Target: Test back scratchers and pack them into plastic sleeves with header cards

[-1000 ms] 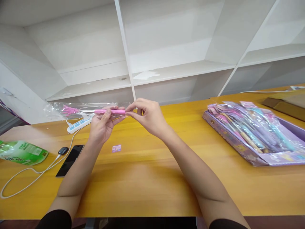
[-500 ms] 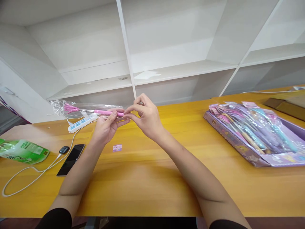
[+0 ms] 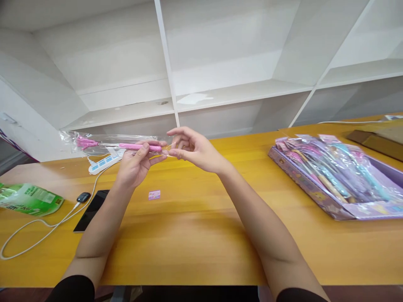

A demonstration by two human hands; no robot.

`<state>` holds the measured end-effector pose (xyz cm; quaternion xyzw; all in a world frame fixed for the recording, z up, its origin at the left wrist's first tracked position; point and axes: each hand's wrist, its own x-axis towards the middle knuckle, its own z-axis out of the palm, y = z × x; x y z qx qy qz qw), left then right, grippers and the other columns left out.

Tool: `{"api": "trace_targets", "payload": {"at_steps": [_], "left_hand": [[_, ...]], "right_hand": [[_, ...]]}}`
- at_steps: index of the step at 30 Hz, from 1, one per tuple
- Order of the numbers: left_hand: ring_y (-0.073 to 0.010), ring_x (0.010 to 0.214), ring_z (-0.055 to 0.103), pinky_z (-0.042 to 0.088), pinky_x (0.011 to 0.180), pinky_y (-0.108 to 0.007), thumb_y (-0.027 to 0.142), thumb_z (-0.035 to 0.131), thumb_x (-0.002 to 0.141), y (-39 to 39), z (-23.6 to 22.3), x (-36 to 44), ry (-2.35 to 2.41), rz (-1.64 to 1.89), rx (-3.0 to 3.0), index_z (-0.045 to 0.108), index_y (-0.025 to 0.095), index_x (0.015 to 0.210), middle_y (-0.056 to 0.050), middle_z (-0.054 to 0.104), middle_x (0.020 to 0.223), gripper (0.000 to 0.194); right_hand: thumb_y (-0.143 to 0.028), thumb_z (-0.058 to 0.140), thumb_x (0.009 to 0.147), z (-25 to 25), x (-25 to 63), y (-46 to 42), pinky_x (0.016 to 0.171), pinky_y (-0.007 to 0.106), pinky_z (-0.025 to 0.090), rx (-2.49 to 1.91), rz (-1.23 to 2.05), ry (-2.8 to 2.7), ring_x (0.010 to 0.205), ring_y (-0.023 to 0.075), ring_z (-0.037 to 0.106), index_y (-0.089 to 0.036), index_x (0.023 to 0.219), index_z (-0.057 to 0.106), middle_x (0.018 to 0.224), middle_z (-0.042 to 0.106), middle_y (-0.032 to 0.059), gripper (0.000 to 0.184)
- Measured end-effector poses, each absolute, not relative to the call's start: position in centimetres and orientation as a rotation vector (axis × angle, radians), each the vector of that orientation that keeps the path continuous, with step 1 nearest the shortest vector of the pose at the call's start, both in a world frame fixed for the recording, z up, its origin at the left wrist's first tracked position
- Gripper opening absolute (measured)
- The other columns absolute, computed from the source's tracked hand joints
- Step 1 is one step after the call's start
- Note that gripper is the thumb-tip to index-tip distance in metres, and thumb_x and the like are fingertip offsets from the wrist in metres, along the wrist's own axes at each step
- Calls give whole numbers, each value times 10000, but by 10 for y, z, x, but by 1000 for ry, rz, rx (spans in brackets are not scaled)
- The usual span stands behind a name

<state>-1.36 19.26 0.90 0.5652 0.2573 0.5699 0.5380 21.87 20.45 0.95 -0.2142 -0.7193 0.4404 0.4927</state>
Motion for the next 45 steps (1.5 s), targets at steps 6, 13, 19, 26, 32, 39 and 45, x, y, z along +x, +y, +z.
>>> {"api": "trace_targets", "payload": {"at_steps": [6,13,19,26,32,39,45], "left_hand": [[-271,1105,788,694,982,-442,453,944,821,191,6,-7,665,1439,1346,795,184,998,-101,820,1122,354],[-233,1076,782,690,964,-392,450,898,867,191,-3,1,696,1502,1360,797,201,997,-71,794,1148,298],[-258,1118,779,674,1006,-418,463,895,869,191,-9,2,712,1461,1356,788,211,1088,-77,803,1125,351],[-252,1080,790,665,989,-416,456,883,897,195,-12,0,602,1371,1336,807,228,1122,-91,806,1198,329],[-279,1087,795,648,982,-418,425,930,851,196,-7,-5,603,1311,1360,814,210,1126,-94,823,1130,367],[-290,1179,773,633,973,-373,319,975,789,199,-5,-12,635,1238,1476,816,260,1175,-75,817,1205,422],[-288,1143,769,624,972,-387,323,959,807,199,-4,-14,622,1191,1556,825,241,1167,-88,819,1179,392]], "right_hand": [[-562,825,927,5,205,203,701,292,539,-597,1008,-1654,754,146,623,-233,1200,640,856,640,-12,466],[-445,775,948,5,181,182,758,303,530,-539,846,-1624,761,143,611,-260,1268,529,877,643,-25,444],[-346,728,964,4,176,176,668,289,476,-634,685,-1662,728,150,624,-287,1317,470,840,658,-42,441],[-260,712,980,3,179,177,721,282,495,-650,499,-1775,733,135,624,-280,1324,469,893,686,-37,422],[-188,650,994,-2,181,180,727,275,510,-512,348,-1857,759,133,615,-268,1384,432,956,675,-21,454],[-105,544,1000,-1,188,179,770,296,524,-441,354,-1902,816,148,636,-257,1434,381,973,677,-5,488],[-70,471,1008,0,189,179,754,296,506,-382,389,-1902,810,145,615,-253,1413,363,940,632,-14,457]]}}
